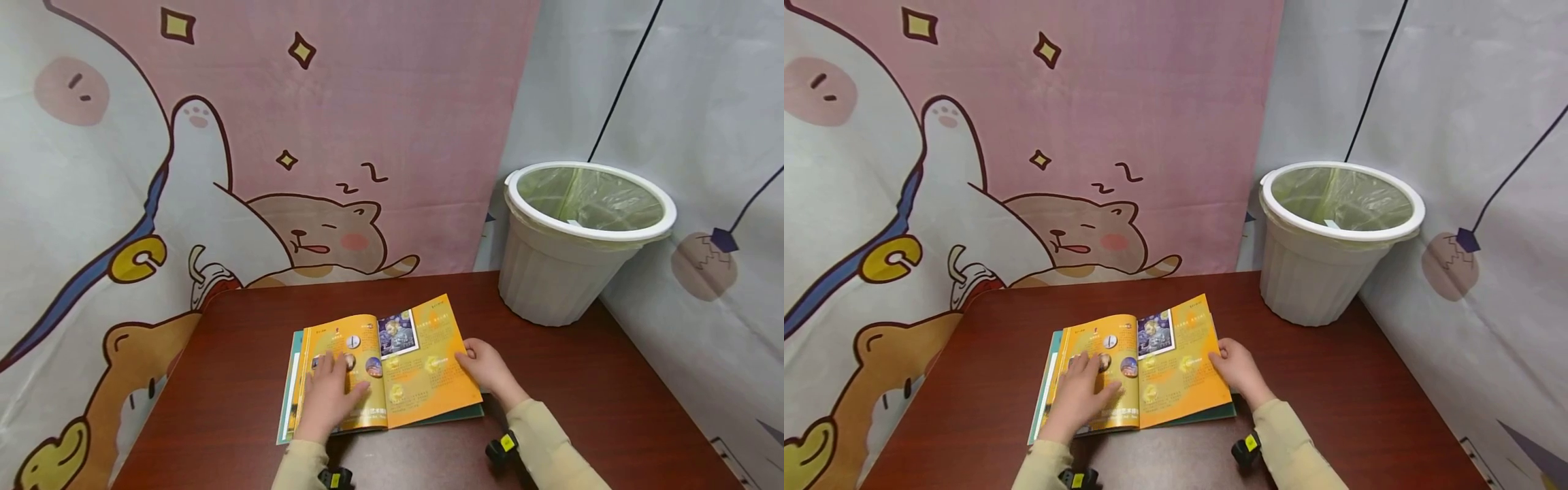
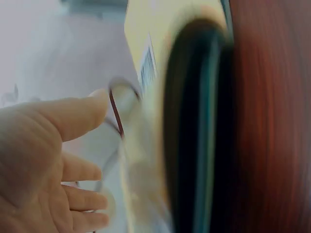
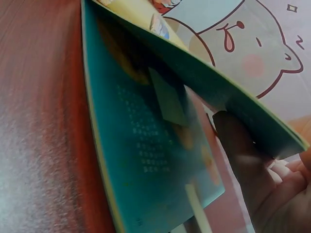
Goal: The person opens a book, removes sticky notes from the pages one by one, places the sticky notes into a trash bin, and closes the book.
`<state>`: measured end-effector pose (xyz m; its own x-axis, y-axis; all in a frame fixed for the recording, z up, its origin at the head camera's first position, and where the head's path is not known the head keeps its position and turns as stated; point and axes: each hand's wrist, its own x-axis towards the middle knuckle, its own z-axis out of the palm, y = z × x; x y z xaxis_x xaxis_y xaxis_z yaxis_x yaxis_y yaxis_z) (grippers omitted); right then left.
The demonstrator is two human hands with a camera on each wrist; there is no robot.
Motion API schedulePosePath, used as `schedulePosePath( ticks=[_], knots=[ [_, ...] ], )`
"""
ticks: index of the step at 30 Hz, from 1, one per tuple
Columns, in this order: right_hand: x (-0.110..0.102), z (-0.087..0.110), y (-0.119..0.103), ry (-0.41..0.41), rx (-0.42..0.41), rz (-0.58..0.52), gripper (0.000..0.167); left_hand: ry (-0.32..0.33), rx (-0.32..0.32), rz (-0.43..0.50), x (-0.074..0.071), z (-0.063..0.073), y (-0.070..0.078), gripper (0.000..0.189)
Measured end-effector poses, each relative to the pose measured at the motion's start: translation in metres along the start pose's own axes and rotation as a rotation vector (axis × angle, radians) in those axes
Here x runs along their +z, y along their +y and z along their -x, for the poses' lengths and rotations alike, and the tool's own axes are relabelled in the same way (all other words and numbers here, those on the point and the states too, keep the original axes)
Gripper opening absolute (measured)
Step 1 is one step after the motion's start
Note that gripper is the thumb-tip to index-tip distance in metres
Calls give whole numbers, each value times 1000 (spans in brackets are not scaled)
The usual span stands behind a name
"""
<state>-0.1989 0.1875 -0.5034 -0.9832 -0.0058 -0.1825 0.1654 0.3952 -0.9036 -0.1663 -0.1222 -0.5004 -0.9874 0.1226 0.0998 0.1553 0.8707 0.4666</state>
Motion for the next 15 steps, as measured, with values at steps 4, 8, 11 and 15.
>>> schedulePosePath(
  ticks=[4,8,11,15],
  knots=[
    [-1,0,-9,-11,-21,19,20,22,187,47,2,6,36,72],
    [-3,-2,-16,-33,-38,18,19,-25,300,60,9,13,69,78],
    [-4,-2,-21,-50,-55,7,21,-63,360,19,17,15,88,85],
    [-3,-1,-30,-81,-67,-30,24,-83,400,-24,25,16,105,90]
  ],
)
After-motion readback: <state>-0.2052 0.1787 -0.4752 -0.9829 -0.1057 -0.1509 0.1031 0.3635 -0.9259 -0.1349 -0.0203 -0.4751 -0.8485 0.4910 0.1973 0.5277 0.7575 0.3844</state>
